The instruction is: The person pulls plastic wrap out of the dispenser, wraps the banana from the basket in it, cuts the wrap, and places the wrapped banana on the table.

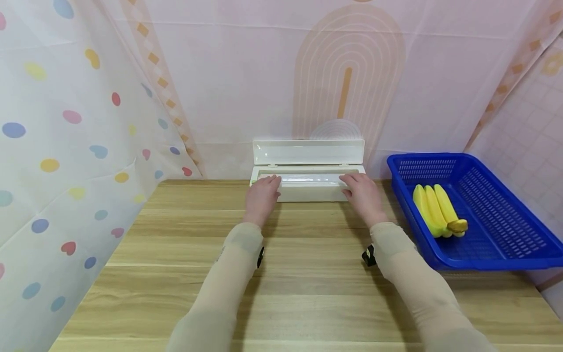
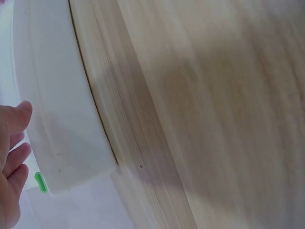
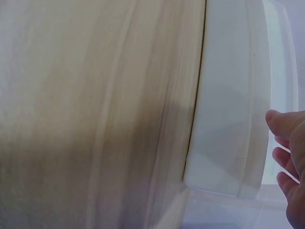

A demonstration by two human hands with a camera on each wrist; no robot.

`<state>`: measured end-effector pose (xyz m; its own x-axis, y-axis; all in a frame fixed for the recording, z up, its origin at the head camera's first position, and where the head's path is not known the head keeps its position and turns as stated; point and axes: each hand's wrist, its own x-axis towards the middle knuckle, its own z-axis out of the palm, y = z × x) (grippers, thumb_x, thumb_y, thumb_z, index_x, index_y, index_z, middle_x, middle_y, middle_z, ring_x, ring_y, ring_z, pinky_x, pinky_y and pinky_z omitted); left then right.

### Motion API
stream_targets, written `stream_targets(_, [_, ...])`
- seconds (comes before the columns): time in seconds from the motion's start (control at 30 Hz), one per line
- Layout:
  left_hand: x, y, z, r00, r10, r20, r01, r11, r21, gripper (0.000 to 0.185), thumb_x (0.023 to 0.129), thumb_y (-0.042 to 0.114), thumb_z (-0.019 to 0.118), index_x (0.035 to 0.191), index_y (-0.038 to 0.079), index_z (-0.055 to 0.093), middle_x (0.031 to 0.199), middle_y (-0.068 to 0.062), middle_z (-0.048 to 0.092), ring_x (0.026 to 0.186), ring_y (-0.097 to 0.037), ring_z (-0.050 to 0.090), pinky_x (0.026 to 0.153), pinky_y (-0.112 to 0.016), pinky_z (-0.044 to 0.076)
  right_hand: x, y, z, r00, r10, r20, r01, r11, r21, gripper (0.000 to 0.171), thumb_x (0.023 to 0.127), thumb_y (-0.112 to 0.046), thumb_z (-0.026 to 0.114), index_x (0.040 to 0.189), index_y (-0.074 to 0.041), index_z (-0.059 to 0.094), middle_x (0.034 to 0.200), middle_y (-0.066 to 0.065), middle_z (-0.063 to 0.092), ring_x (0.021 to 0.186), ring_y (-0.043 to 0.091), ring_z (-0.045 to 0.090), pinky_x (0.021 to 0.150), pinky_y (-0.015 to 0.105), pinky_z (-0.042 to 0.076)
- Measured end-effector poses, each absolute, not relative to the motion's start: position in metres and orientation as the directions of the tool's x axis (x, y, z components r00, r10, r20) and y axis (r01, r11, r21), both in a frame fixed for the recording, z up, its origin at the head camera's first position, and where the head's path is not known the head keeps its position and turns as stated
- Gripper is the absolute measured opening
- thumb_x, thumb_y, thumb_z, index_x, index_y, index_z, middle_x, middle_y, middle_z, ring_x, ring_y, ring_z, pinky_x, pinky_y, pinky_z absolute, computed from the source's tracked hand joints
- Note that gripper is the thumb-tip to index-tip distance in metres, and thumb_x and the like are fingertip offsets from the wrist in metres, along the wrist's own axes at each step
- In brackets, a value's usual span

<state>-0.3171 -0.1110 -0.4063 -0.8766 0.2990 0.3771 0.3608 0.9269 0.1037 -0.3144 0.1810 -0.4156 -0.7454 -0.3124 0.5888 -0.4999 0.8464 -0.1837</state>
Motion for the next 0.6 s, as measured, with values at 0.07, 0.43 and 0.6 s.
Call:
stream_targets(0.07, [-0.3182, -0.1104, -0.4077, -0.866, 0.301, 0.399, 0.364, 0.927, 0.093, 0.038, 0.088, 0.009, 0.074, 0.125, 0.006, 0.064, 0.132, -0.010, 0.062, 0.118, -0.029, 0.060, 0.101, -0.041, 0.049, -0.3145, 0.1808, -0.4164, -0.745, -0.313, 0.589, -0.501, 0.845, -0.186, 0.035, 0.084, -0.003, 0.076, 0.118, -0.002, 0.068, 0.114, 0.016, 0.068, 0.107, 0.037, 0.060, 0.095, 0.048, 0.048])
stream_targets(0.43, [-0.3210, -0.1107, -0.4112, -0.852, 0.298, 0.430, 0.355, 0.933, 0.055, 0.018, 0.088, 0.005, 0.073, 0.105, 0.006, 0.066, 0.100, -0.009, 0.073, 0.091, -0.028, 0.068, 0.073, -0.040, 0.057, -0.3160, 0.1800, -0.4192, -0.752, -0.296, 0.589, -0.485, 0.853, -0.191, 0.030, 0.085, -0.001, 0.074, 0.115, -0.002, 0.070, 0.113, 0.015, 0.069, 0.106, 0.035, 0.061, 0.091, 0.047, 0.051])
stream_targets(0.6, [-0.3223, -0.1103, -0.4123, -0.850, 0.301, 0.433, 0.356, 0.933, 0.049, 0.020, 0.088, 0.004, 0.073, 0.106, 0.006, 0.067, 0.105, -0.010, 0.072, 0.095, -0.029, 0.067, 0.078, -0.039, 0.057, -0.3170, 0.1786, -0.4209, -0.730, -0.298, 0.615, -0.502, 0.844, -0.187, 0.026, 0.084, 0.001, 0.074, 0.110, 0.000, 0.071, 0.107, 0.016, 0.070, 0.102, 0.036, 0.062, 0.089, 0.047, 0.052])
